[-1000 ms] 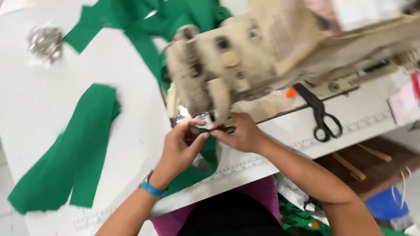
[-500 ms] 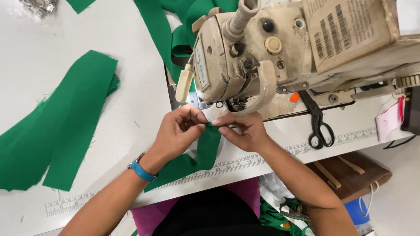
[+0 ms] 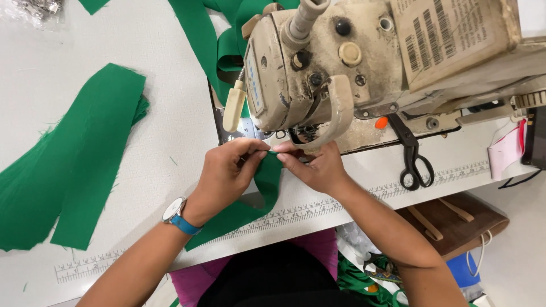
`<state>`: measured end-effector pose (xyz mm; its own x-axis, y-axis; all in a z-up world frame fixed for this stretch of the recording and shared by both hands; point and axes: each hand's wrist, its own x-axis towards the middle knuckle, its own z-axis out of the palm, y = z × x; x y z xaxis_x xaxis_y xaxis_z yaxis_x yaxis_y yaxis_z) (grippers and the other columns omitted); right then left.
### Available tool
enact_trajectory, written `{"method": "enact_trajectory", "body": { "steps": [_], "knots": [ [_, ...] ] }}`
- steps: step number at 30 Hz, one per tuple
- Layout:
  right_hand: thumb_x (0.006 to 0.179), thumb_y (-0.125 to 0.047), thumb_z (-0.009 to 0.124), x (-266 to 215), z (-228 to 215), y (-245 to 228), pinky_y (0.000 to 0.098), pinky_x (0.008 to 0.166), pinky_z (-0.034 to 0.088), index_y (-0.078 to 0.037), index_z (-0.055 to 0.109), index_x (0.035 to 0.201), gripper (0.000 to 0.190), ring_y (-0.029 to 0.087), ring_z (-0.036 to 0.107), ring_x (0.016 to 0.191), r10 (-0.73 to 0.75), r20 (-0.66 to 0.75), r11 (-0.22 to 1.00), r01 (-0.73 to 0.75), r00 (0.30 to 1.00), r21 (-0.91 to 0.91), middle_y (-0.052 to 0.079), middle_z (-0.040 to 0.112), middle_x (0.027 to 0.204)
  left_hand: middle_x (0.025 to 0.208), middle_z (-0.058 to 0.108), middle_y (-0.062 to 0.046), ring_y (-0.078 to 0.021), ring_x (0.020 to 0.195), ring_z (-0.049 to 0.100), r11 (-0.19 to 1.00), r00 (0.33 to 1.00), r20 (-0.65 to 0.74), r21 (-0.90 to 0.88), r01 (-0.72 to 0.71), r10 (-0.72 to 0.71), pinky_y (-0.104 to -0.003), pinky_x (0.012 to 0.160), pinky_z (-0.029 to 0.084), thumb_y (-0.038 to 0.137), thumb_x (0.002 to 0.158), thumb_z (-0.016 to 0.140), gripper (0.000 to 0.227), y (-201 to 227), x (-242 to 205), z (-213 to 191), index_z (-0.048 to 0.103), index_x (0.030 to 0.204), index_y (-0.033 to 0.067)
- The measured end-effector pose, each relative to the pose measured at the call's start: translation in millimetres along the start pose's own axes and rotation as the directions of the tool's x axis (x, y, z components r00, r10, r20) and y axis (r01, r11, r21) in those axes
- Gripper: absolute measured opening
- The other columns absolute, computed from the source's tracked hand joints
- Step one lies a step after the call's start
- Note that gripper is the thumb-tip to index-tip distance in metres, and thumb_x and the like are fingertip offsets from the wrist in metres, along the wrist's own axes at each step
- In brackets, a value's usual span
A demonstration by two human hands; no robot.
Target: Sewing green fabric strips using an industrial sewing machine at a fast, efficient pace.
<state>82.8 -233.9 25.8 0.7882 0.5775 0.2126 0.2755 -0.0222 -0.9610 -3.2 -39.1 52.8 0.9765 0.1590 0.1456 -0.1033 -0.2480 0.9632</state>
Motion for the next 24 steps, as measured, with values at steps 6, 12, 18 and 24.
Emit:
{"method": "enact_trajectory", "body": {
  "steps": [6, 12, 18, 24],
  "knots": [
    [0.087, -0.002, 0.080, -4.3, -0.9, 2.4, 0.0275, 0.059, 0.059, 0.002, 0.079, 0.100, 0.014, 0.013, 0.069, 0.062, -0.057, -0.013, 0.998, 0.057, 0.998, -0.031, 0.012, 0.073, 0.072, 0.064, 0.065, -0.012, -0.0199, 0.055, 0.068, 0.996, 0.999, 0.044, -0.086, 0.036, -0.032, -0.030, 0.050, 0.057, -0.003, 0.094, 0.063, 0.012, -3.2, 0.5, -0.9, 0.074, 0.101, -0.0024],
    [0.085, 0.009, 0.075, -2.6, -2.2, 2.4, 0.0305, 0.056, 0.056, 0.005, 0.078, 0.095, 0.012, 0.013, 0.063, 0.061, -0.140, 0.026, 0.986, 0.137, 0.990, 0.091, 0.013, 0.070, 0.072, 0.067, 0.067, -0.010, -0.0180, 0.057, 0.071, 0.943, 0.990, 0.101, -0.309, 0.121, -0.094, -0.029, 0.055, 0.059, -0.001, 0.094, 0.062, 0.013, -10.1, -1.9, 2.0, 0.071, 0.102, -0.0002],
    [0.085, 0.012, 0.071, 7.9, 1.4, -12.0, 0.0277, 0.055, 0.055, 0.005, 0.078, 0.096, 0.015, 0.010, 0.061, 0.062, -0.232, 0.080, 0.965, 0.220, 0.969, 0.140, 0.012, 0.068, 0.072, 0.068, 0.066, -0.011, -0.0166, 0.061, 0.068, 0.851, 0.965, 0.155, -0.458, 0.259, -0.210, -0.031, 0.057, 0.063, -0.004, 0.089, 0.062, 0.012, -19.1, -3.6, 4.3, 0.071, 0.097, -0.0031],
    [0.084, 0.012, 0.067, 7.5, 1.9, -16.4, 0.0319, 0.062, 0.056, 0.002, 0.079, 0.099, 0.022, 0.016, 0.065, 0.067, -0.275, 0.133, 0.960, 0.265, 0.952, 0.089, 0.014, 0.073, 0.085, 0.068, 0.063, -0.009, -0.0123, 0.061, 0.061, 0.913, 0.972, 0.071, -0.332, 0.236, -0.225, -0.027, 0.053, 0.055, -0.002, 0.089, 0.063, 0.014, -16.8, -6.3, 5.2, 0.073, 0.099, -0.0012]
  ]
}}
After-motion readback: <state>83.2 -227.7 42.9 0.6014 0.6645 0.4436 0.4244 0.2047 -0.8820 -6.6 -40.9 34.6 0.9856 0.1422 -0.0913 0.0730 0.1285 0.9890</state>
